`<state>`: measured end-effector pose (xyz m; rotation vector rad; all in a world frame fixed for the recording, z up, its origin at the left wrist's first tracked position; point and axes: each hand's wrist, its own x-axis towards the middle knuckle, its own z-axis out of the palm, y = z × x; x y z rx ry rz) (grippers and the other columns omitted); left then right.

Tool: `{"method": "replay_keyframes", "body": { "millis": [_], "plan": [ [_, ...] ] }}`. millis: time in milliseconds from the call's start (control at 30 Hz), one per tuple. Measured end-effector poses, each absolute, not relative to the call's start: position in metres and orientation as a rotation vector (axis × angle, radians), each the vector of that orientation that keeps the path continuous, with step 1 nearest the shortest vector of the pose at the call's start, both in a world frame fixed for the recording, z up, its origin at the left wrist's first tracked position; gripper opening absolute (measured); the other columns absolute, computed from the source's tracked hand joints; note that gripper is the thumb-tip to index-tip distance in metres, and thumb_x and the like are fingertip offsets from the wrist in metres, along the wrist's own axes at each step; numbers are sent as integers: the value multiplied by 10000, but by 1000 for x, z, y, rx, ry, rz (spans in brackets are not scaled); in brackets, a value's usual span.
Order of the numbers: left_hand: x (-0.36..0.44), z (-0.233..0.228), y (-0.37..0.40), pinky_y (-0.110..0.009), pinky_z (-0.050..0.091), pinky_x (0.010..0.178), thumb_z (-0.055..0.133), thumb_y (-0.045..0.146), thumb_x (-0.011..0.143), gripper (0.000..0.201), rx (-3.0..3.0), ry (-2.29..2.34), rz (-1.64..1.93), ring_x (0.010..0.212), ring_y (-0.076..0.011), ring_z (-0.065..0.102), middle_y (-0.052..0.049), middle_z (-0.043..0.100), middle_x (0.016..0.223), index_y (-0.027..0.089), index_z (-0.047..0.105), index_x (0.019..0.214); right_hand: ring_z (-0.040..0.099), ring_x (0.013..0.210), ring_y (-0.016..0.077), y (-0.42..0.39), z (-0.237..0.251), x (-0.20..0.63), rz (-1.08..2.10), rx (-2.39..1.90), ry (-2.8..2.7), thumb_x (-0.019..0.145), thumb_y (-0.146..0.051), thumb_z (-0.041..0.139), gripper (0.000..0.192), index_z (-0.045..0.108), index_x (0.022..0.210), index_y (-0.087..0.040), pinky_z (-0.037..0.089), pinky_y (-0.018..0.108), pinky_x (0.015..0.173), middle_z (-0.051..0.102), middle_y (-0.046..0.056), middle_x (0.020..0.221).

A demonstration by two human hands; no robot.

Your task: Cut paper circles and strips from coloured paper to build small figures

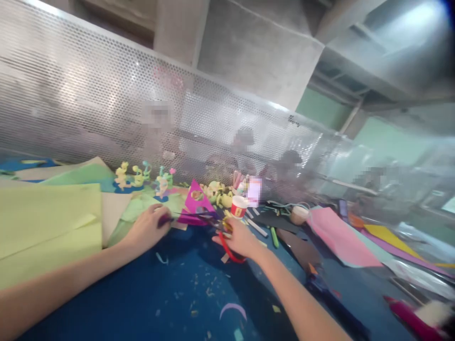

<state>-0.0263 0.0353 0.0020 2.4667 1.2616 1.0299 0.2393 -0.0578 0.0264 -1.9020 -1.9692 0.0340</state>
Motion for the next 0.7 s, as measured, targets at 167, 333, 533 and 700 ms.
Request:
{"method": "replay_keyframes", "body": {
  "millis": [167, 333, 533, 700],
  "plan": [
    [-29, 0, 34, -354, 414, 793, 458, 136, 611, 166, 2397, 1250, 923, 830, -231, 550, -31, 597, 784, 212, 538, 736, 569, 631, 170, -56, 20, 256, 290, -1840, -2033, 672, -503, 637, 338, 583, 773, -185, 421, 274, 591, 618, 11, 699],
    [-33, -4, 37, -394, 374, 864, 503, 127, 594, 145, 2342, 1278, 963, 886, -248, 535, -38, 598, 818, 215, 558, 694, 575, 640, 176, -58, 22, 254, 376, -1816, -2038, 670, -457, 641, 305, 581, 780, -179, 422, 278, 596, 622, 6, 703],
    [-36, -4, 39, -326, 433, 705, 548, 144, 586, 84, 2231, 1222, 1007, 773, -222, 564, -39, 607, 766, 192, 563, 653, 600, 770, 169, -66, 32, 224, 403, -1698, -2103, 665, -281, 640, 343, 602, 1003, -228, 432, 254, 675, 654, 7, 910],
    [-37, -2, 36, -291, 437, 614, 533, 119, 575, 121, 2140, 1185, 1010, 638, -186, 572, 6, 598, 647, 187, 541, 674, 591, 759, 180, -75, 46, 206, 383, -1643, -2217, 677, -342, 642, 287, 645, 933, -212, 423, 259, 665, 659, 31, 887]
  ]
}}
